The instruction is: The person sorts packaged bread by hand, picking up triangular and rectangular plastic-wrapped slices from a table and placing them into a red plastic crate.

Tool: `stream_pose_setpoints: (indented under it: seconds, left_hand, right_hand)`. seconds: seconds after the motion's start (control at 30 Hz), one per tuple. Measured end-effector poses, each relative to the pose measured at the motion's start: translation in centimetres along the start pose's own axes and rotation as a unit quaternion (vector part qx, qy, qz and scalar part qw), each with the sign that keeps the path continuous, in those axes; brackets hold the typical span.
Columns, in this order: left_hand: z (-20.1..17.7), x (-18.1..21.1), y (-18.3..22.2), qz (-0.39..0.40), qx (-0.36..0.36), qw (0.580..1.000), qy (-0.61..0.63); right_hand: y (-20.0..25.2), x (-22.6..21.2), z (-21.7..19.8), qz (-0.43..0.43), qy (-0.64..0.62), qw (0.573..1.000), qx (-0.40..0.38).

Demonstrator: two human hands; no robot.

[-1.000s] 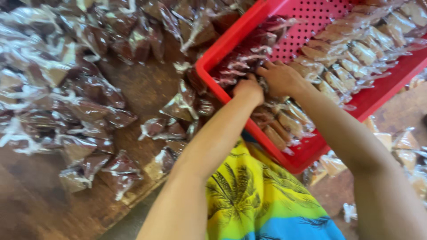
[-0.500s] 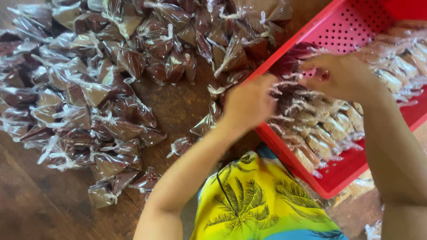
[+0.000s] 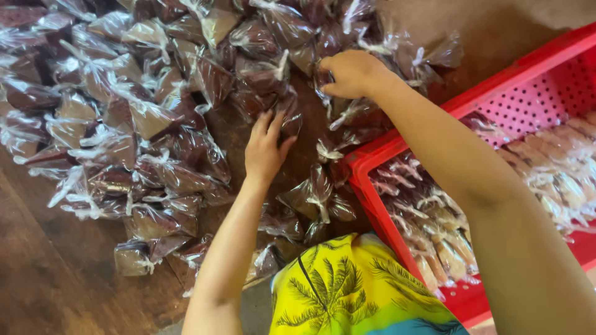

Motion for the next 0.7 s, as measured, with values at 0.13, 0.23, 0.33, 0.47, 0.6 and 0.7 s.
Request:
stream_pose_setpoints:
  seconds: [0.13,0.23,0.33,0.47,0.6,0.7]
  left_hand:
    - [-0.9,-0.7,7.3,-0.162,0.070,0.977,0.120]
    - [-1.6,-2.0,10.5,-0.305,0.132,0.898,0.289]
    - [-3.5,-2.7,12.5,-0.388,0.117,0.841,0.358]
    - [-6.0,-0.6,11.4,-0.250,0.082,0.962,0.072]
    - [-5.4,0.7,7.2,-0.142,0.047,0.986,0.079]
    - [-3.5,-0.1,3.6,-0.046,-0.002,0.999,-0.019]
  right_hand:
    - [-2.5,-2.5,1.5,-0.075,-0.038,0.992,0.096]
    - [-3.0,-5.4,2.2,-0.134,-0.072,0.982,0.113]
    - [-3.4,-8.0,2.7,-0.159,-0.115,0.976,0.093]
    - [-4.0,-9.3,3.8,-0.179,-0.097,0.972,0.120]
    - [-4.4,-9.1,4.6,-0.174,-0.047,0.984,0.015]
    - [-3.7,-9.3,4.6,-0.149,0.024,0.986,-0.068]
Point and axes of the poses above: each hand's wrist, its own y-axis away from the middle knuckle, its own z-axis out of the palm, x = y × z, the point moved 2 cm from there along -y, towards the middle knuckle, and after that the axes turned 3 degrees about z, right-handed, at the moved point
